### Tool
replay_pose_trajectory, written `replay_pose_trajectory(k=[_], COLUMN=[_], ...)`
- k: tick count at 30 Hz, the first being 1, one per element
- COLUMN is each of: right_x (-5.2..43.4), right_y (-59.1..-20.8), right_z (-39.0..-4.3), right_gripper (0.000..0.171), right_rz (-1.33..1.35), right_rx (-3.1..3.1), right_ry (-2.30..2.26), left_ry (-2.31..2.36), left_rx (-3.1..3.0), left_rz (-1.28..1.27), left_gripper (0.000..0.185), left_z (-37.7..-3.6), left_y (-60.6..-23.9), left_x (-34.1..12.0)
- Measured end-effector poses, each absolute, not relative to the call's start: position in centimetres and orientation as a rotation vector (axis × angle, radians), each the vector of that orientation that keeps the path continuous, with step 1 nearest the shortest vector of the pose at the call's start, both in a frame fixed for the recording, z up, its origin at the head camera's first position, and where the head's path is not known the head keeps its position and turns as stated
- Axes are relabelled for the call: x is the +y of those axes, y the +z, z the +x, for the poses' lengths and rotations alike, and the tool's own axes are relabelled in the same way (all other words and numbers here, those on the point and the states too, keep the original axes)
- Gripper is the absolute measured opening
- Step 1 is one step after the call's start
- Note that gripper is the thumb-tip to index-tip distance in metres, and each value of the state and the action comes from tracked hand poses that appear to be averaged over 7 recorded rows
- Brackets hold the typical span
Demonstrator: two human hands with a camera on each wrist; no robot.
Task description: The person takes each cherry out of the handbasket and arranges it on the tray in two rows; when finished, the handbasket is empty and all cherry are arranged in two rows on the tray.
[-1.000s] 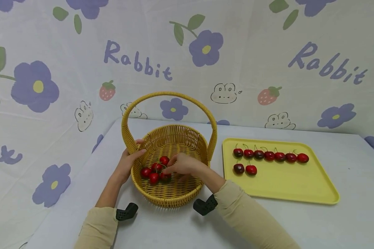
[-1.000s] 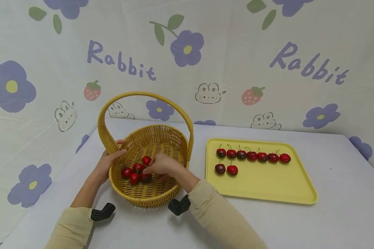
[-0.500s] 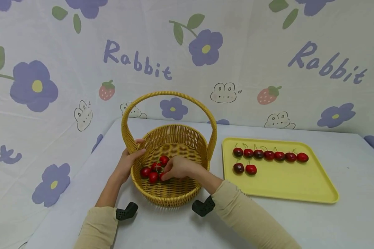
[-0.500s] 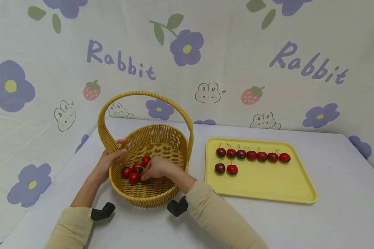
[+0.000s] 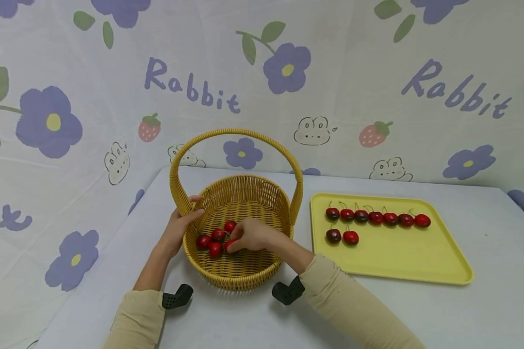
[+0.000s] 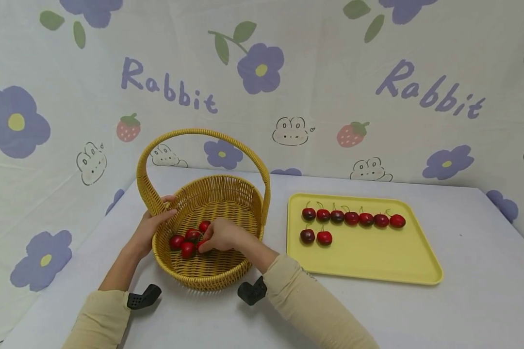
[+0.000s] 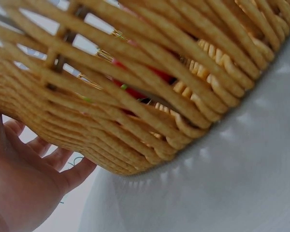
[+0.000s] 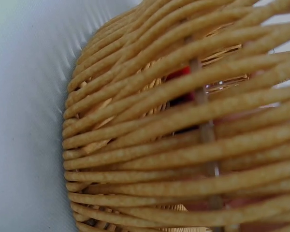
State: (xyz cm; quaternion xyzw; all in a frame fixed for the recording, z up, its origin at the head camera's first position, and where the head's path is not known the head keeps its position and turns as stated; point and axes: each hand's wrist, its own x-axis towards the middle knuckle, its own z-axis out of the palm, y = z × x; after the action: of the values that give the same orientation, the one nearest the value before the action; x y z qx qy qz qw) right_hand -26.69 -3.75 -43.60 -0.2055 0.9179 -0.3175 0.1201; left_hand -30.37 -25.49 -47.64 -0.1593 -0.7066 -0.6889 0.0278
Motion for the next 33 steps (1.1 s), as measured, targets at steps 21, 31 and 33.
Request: replay_pose_trajectory(k=[21, 31, 33], right_x=[-1.7, -0.8, -0.6], right_y=[-43.5, -42.7, -42.6], right_z=[-26.7, -26.3, -26.2], right_gripper=[0.034, 0.036, 0.038], right_rz=[-0.677, -0.665, -0.672], right_rx=[2.304, 2.199, 2.188], right_ry=[-1.317, -1.388, -1.393], left_ry=[-2.141, -2.137, -2.133], left_rx=[-2.169, -2.171, -2.172], left_rz=[-0.483, -0.479, -0.482], left_gripper=[0.047, 0.047, 0.048], left_z=[-30.3, -30.2, -30.3], left_y=[-47.7, -47.6, -47.7], left_x=[-25.5, -25.5, -25.5])
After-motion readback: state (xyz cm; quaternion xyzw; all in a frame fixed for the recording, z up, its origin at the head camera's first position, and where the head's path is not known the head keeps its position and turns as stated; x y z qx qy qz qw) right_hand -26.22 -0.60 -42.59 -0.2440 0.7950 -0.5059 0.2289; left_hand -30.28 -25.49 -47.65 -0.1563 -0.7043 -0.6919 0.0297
